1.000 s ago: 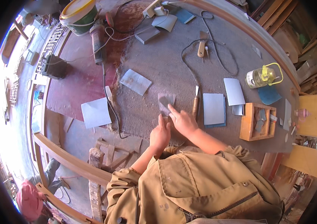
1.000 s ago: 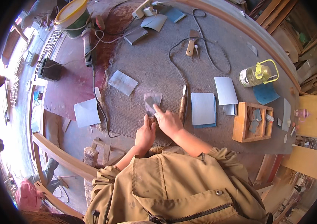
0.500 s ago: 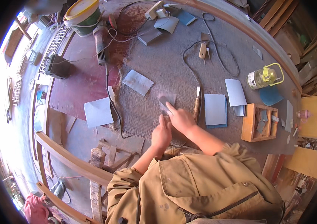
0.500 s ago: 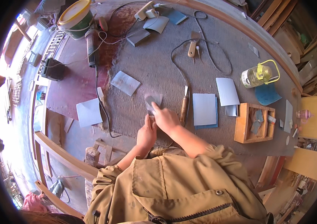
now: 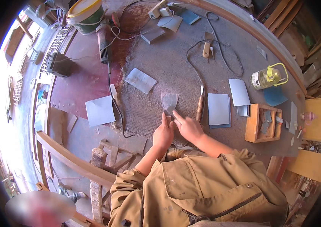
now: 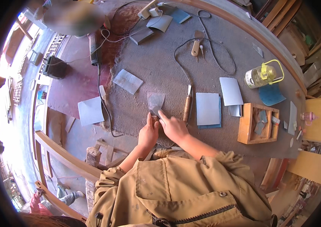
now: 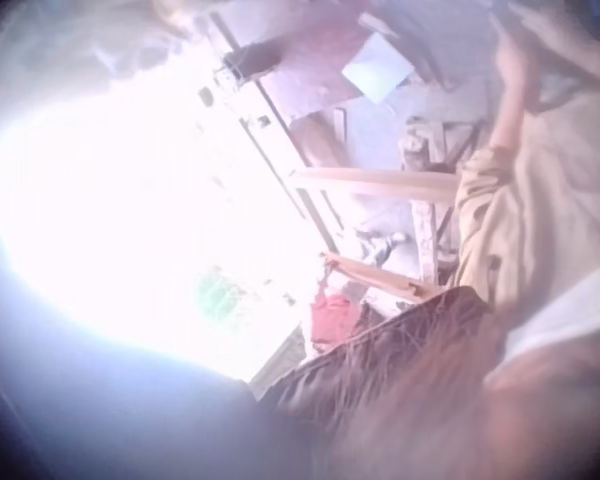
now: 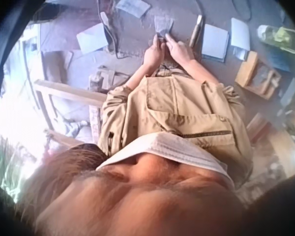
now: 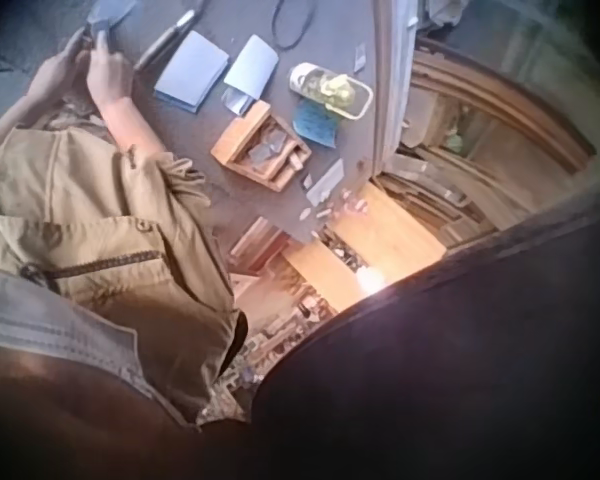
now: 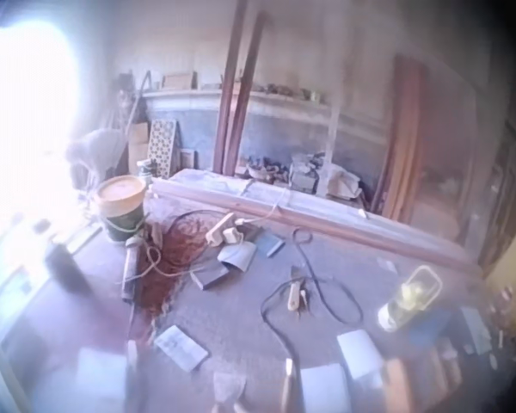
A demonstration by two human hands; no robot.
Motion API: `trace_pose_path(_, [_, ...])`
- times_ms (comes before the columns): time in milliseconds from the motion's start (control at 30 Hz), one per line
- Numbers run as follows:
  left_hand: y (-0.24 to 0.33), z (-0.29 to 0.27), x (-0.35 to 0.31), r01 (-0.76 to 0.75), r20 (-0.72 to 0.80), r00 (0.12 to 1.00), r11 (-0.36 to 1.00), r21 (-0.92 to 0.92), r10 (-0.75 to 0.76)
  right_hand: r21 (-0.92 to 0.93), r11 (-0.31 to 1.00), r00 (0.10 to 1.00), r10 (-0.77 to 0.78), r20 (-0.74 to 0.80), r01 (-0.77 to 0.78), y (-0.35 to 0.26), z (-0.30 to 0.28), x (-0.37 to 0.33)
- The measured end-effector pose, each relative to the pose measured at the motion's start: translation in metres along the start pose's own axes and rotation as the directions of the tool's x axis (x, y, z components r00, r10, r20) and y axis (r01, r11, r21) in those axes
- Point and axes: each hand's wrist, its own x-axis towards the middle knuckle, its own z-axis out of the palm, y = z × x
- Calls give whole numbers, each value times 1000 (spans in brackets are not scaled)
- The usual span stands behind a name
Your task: The person sharpens a chisel using sandpaper and a sharpening stone on a workbench. They repeatedly rub the chisel blade against the abrasive surfaces, inspect the edge, and switch between different sandpaper sheets. The person also handles a putty knife and a bucket of water, dipping the chisel into the water during the process.
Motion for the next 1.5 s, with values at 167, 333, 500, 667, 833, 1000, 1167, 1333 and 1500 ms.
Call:
trace_pose_path(167, [4,2,-1,10,0,1000,1000,18,-10,-7,999,995,39,-87,-40,-6,9,55])
trace_pose_path(333, [-11,14,-1,-35,-68,997,999,-21,34,56,998,1000,-12,13,11,-8,3,22])
trace_pose_path(500, [1,8,4,-7,-23,1000,1000,7,7,57,998,998,16,-66,-12,-8,9,57])
trace_pose_path(667, [-1,9,3,5,-6,1000,1000,8,-5,7,997,997,-71,-10,72,5,11,20])
trace_pose_path(833, [-3,6,-4,-44,-14,999,999,0,44,-21,998,999,-52,2,52,10,12,68])
trace_pose_path(1000, [-9,11,-2,-67,-46,997,997,-44,65,0,1000,993,-30,113,30,-4,-9,34])
trace_pose_path(1167, [1,-4,-2,7,25,1000,1000,-3,-7,9,999,998,44,52,-44,-3,-4,85])
trace_pose_path(1333, [-8,16,-2,-29,-120,993,977,-213,3,22,993,984,112,140,-116,7,-33,30])
trace_pose_path(1500, [1,29,-5,21,-38,999,953,-302,-34,131,973,981,192,8,-192,25,-23,-20])
